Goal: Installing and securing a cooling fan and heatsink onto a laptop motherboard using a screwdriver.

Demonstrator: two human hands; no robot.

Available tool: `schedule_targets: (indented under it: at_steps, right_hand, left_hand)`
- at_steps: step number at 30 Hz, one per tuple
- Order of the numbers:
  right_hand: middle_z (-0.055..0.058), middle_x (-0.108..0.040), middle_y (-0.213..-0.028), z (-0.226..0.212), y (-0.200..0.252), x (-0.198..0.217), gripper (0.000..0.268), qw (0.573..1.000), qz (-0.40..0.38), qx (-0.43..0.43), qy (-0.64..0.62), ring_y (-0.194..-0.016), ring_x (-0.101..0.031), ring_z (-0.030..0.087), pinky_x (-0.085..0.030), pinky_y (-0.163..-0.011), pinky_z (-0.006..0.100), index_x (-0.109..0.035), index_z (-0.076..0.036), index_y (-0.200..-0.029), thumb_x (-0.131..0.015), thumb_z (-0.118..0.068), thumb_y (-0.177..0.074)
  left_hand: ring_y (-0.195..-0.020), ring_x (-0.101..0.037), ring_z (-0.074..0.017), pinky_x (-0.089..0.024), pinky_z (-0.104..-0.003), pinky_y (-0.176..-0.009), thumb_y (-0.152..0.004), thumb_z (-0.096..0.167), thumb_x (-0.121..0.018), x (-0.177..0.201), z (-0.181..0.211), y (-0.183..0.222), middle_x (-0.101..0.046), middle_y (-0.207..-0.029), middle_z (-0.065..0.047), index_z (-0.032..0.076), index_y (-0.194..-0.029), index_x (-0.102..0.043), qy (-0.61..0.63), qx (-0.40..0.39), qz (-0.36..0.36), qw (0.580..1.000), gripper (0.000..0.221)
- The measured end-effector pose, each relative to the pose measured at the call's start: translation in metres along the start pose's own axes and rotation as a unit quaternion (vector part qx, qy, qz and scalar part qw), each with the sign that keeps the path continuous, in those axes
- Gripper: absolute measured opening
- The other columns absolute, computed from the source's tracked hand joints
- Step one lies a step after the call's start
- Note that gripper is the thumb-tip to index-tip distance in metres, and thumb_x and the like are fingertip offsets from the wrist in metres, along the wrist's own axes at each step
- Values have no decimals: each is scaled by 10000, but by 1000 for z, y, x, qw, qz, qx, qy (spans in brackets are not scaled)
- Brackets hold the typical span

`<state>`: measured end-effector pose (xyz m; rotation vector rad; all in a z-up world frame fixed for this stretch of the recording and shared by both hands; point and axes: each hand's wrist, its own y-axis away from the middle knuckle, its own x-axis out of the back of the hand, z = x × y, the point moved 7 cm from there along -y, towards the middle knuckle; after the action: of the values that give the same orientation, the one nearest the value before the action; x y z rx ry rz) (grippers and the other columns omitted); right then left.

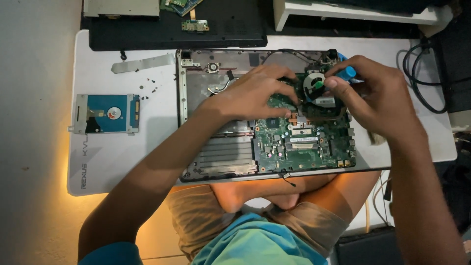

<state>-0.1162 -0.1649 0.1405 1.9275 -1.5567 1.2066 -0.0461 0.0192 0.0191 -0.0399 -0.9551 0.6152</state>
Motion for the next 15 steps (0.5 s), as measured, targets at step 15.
schedule_targets:
  at_steps: [15]
  right_hand:
    - [105,-932,-870,-7,-37,1,351,856,-276,-132,417,-594,-875,288,-679,-663,442,-853,-180,-1319,-643,-439,-1207]
  left_hand:
    - [-1529,-562,-385,-409,-621,-1291,-993,378,-908,3,3,0,-623,-1640,-130,193,-1223,-910,-6,1,-10,1000,295]
